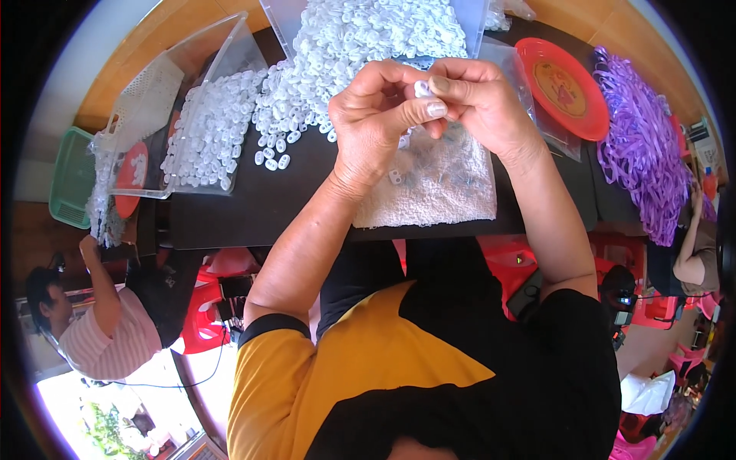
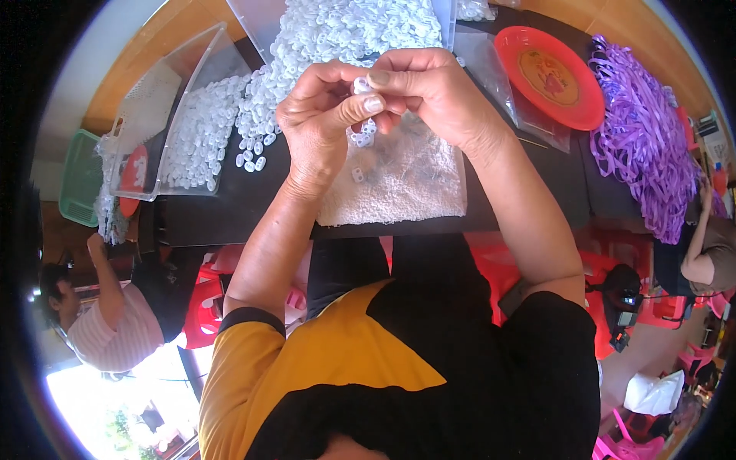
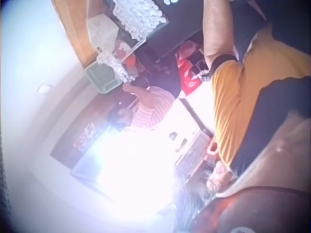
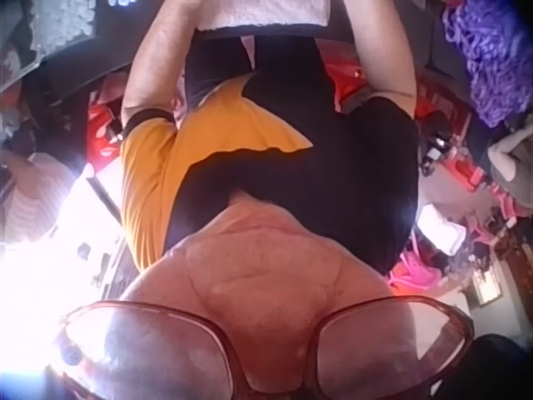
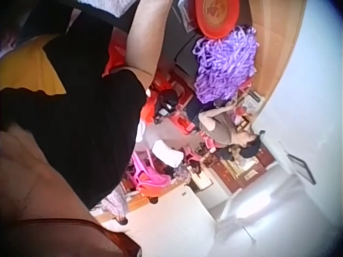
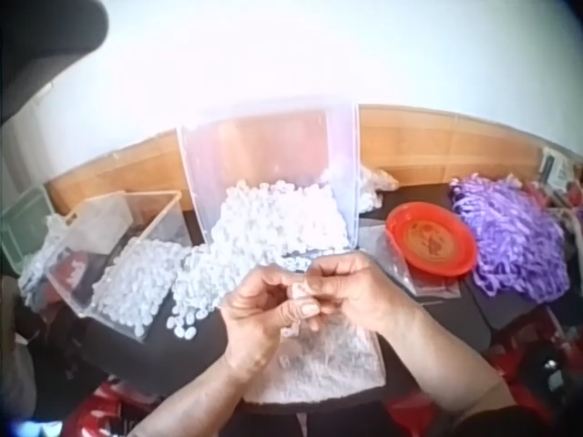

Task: Sorting small white plastic components and attaching them to purple decorative straps.

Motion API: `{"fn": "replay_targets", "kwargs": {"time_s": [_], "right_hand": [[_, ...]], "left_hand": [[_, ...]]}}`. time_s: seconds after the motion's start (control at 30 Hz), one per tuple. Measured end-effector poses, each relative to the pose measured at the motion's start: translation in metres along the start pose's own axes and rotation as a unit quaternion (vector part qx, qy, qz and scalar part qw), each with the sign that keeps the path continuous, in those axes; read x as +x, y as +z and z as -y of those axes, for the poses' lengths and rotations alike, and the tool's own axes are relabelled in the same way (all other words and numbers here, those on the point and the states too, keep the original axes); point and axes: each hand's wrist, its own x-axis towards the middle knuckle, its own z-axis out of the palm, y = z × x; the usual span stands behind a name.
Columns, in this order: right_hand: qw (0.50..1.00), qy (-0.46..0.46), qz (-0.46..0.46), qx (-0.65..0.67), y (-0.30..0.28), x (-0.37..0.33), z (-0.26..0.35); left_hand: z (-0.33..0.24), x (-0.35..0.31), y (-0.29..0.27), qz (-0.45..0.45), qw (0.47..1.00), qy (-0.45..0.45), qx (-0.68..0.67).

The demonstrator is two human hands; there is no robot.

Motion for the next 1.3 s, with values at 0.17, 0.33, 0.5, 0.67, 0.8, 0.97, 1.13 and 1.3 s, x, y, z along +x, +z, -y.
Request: {"fn": "replay_targets", "kwargs": {"time_s": [0.17, 0.33, 0.5, 0.67, 0.8, 0.97, 1.13, 1.3], "right_hand": [[1.0, -0.003, -0.004, 0.008, 0.0, 0.001, -0.007], [1.0, -0.013, -0.013, 0.009, 0.001, -0.001, -0.005], [0.999, -0.045, 0.011, 0.012, -0.005, -0.002, -0.002], [0.999, -0.048, 0.022, -0.001, -0.005, -0.004, 0.004], [0.997, -0.04, 0.054, -0.025, -0.002, -0.006, 0.001], [0.997, -0.061, 0.037, -0.03, -0.008, -0.004, 0.0], [0.995, -0.088, 0.015, -0.036, -0.014, -0.002, 0.01], [0.986, -0.127, 0.054, 0.092, -0.019, 0.01, -0.007]], "left_hand": [[-0.003, 0.001, -0.003, -0.002, 0.999, 0.018, 0.039], [-0.009, -0.003, 0.003, -0.012, 0.999, 0.009, 0.03], [-0.013, -0.005, 0.005, -0.006, 0.995, 0.057, 0.085], [-0.01, -0.017, 0.008, -0.018, 0.998, 0.021, 0.06], [-0.015, -0.024, 0.009, -0.031, 0.998, 0.021, 0.054], [-0.052, -0.014, -0.005, -0.148, 0.976, 0.095, 0.129], [-0.151, 0.025, -0.088, -0.251, 0.896, 0.202, 0.305], [-0.192, 0.032, -0.131, -0.242, 0.751, 0.135, 0.6]]}}
